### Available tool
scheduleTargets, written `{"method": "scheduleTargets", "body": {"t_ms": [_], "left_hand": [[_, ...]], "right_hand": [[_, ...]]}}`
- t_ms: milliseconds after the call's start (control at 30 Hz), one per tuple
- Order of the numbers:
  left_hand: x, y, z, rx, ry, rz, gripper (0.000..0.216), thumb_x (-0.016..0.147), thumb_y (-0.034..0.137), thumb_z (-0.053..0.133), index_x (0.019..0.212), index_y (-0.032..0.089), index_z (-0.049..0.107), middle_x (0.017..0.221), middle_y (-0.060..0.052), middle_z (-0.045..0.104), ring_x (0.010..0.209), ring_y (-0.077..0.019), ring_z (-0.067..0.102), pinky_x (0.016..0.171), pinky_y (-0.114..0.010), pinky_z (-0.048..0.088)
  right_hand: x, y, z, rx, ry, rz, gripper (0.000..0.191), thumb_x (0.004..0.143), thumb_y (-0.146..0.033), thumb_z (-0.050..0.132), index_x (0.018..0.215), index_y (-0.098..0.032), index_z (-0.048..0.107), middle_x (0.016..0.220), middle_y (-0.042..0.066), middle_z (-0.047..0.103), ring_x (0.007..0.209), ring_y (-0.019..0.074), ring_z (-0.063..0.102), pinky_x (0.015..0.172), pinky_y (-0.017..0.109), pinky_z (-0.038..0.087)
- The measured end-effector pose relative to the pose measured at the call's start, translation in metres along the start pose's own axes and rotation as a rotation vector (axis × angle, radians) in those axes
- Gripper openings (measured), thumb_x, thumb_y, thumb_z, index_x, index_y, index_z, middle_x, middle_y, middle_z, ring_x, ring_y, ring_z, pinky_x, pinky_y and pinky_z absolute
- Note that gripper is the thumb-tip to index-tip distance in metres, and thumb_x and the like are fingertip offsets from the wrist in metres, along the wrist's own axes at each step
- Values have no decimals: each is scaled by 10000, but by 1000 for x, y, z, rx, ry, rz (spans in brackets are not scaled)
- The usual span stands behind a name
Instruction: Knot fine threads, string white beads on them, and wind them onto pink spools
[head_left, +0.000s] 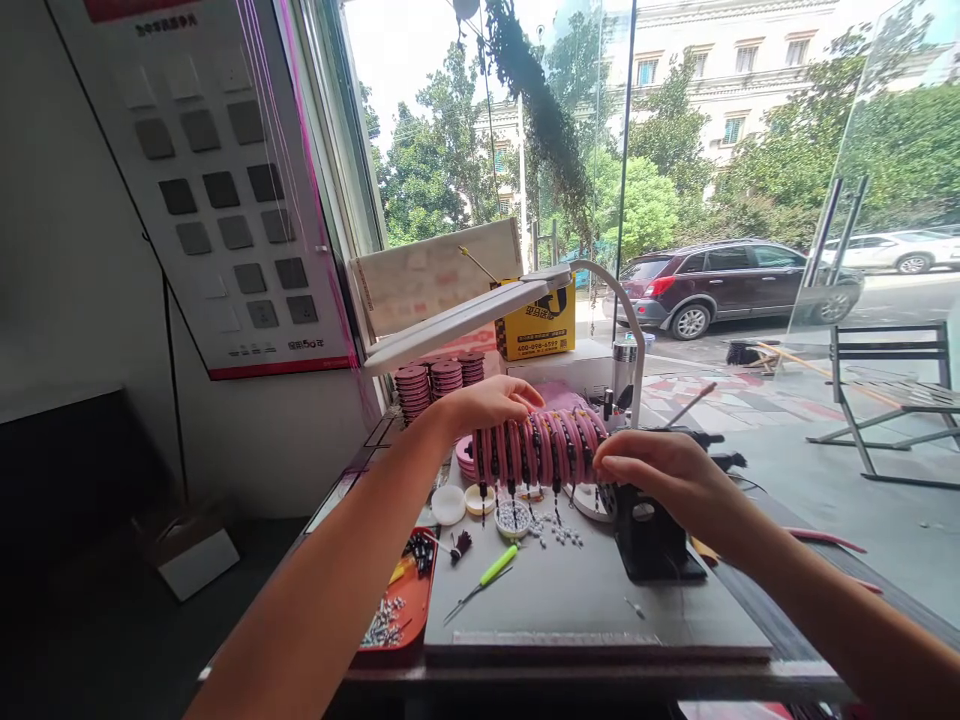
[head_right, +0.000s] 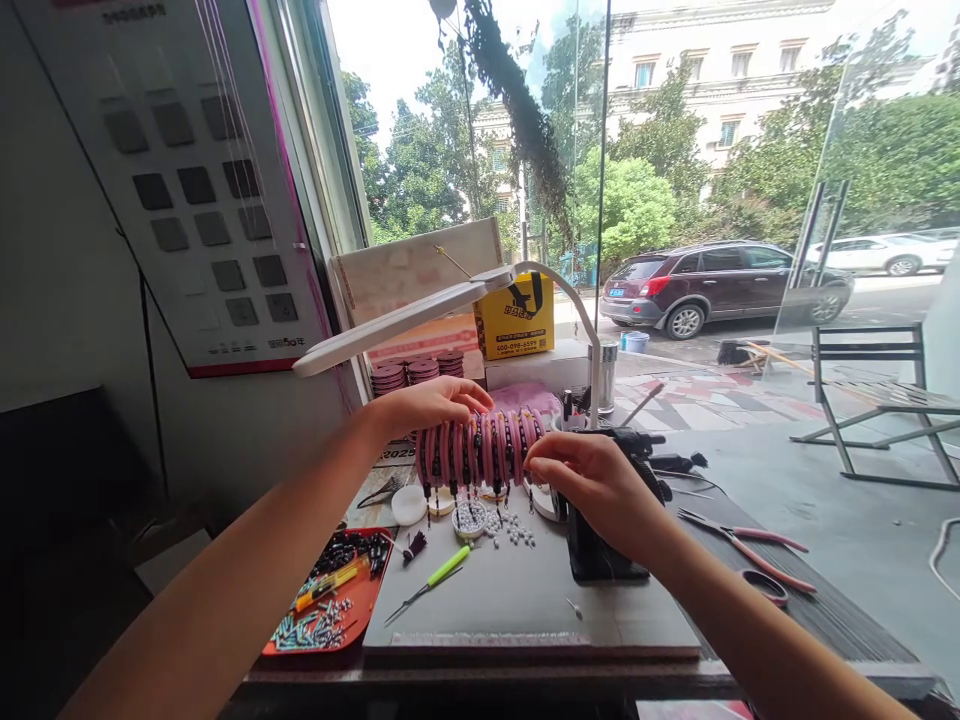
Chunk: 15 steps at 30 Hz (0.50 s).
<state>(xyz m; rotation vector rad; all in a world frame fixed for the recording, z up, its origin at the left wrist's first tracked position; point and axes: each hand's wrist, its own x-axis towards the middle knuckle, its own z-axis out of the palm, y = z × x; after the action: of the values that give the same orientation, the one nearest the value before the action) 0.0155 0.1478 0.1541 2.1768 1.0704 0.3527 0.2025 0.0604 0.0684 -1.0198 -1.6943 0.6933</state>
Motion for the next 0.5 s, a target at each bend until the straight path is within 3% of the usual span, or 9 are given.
{"method": "scheduleTargets", "body": {"t_ms": [167,300,400,500], "left_hand": [[1,-3,-2,67,-55,22,366,625,90,456,972,128,565,1010,-82,647,868,-162,614,756,-277,475],[0,1,-4,204,-60,71,368,709,131,415,1050,116,550,1102,-98,608,972,-166,569,841,-274,433],[-2,11,3,347,-64,116,370,804,262,408,1132,140,527,1185,-95,560,1067,-192,506,937,-297,353],[-4,20,16,476,-41,116,485,839,456,349,1227,193,474,1192,-120,534,1094,-275,475,955,-404,313]], "right_hand": [[-1,-6,-4,55,18,15,232,702,-379,562,673,-163,644,606,11,594,581,133,532,553,228,430],[1,-11,-14,147,119,98,261,647,-417,619,662,-160,664,569,21,618,550,134,556,545,235,456],[3,-11,-22,146,193,105,287,640,-443,636,618,-159,660,555,26,619,532,129,554,540,241,457],[5,-11,-26,119,242,93,313,624,-469,648,590,-158,653,531,17,600,513,119,530,528,238,438]]}}
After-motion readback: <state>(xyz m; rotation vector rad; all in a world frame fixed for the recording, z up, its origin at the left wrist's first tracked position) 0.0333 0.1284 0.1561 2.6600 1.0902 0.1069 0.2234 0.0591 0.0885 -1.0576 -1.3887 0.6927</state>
